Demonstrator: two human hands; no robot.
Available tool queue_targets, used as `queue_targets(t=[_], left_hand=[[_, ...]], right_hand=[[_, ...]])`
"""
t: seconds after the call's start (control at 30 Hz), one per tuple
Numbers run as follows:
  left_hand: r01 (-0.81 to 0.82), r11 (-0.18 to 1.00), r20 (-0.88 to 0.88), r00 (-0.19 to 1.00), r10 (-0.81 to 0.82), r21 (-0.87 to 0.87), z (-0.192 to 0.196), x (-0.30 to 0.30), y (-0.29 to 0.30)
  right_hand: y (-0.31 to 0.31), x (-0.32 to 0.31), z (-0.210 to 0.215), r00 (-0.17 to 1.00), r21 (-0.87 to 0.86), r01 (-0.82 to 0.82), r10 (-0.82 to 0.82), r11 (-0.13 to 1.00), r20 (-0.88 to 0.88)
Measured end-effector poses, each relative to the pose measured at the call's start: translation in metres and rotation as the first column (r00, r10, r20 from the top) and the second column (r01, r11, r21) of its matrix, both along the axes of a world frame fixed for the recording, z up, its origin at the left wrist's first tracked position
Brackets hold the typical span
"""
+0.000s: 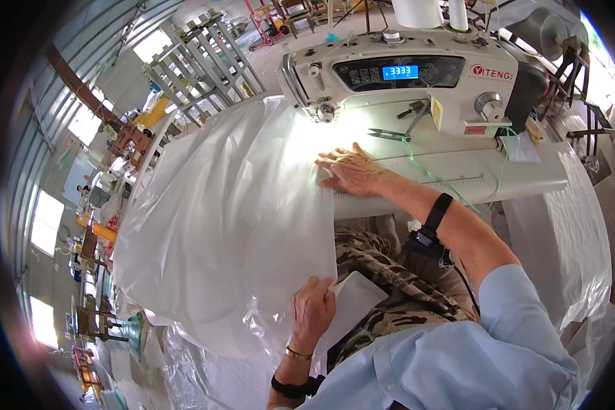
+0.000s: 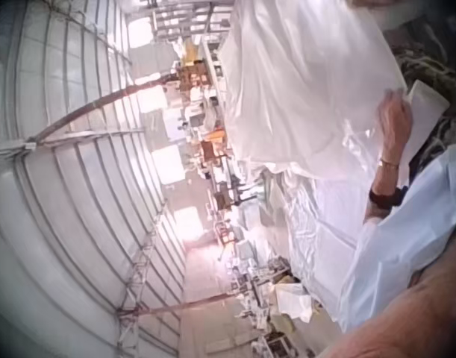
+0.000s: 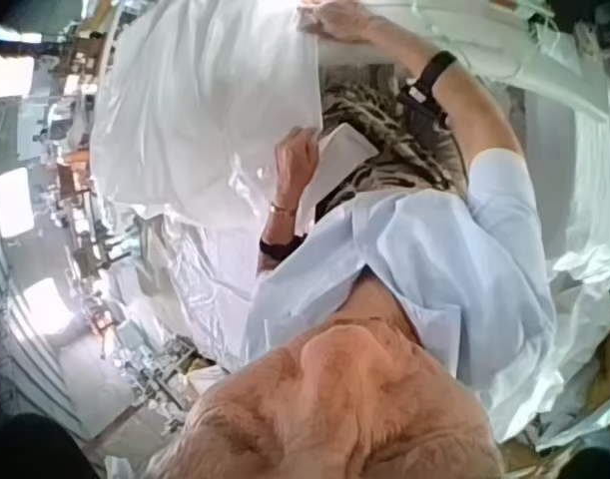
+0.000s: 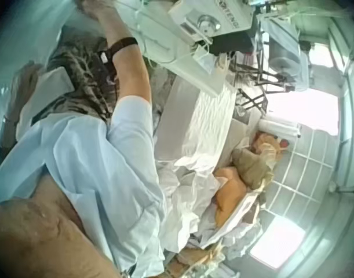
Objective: Sewing white plastic or fabric sheets using an industrial sewing machine in a workshop.
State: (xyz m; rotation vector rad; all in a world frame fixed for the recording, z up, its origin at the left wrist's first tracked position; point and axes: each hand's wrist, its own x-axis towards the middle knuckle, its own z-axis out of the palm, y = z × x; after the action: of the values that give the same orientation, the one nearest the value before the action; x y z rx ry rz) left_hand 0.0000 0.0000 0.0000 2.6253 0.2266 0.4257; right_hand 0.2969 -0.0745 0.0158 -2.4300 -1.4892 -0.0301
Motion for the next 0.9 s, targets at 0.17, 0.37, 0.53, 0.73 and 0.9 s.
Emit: queue_targets(t=[0.17,0.37,0.53,0.73,0.9], left_hand=[[0.067,0.996,0.086,0.994,-0.072,0.061,0.01,0.04,0.009],[0.093,0.986,0.116,0.987,-0.109,0.136,0.022,0.093,0.022],[0.063,0.977,0.058,0.995,-0.076,0.205,0.028,0.136,0.031],[-0.004,0.966,0.107,0.994,-0.024,0.257,0.034,0.185,0.041],[-0.037,0.96,0.009,0.999,0.036,0.276,0.032,0.224,0.047]], right_hand=[[-0.002,0.001,0.003,1.0,0.034,-0.006,0.007,0.999,-0.012],[0.0,0.005,0.0,0.999,0.071,-0.029,0.031,0.997,-0.024],[0.001,0.006,-0.002,0.998,0.122,-0.058,0.054,0.991,0.039],[0.004,0.009,-0.005,0.999,0.158,-0.052,0.053,0.986,-0.007],[0.008,0.012,-0.006,0.987,0.27,-0.069,0.027,0.96,0.156]])
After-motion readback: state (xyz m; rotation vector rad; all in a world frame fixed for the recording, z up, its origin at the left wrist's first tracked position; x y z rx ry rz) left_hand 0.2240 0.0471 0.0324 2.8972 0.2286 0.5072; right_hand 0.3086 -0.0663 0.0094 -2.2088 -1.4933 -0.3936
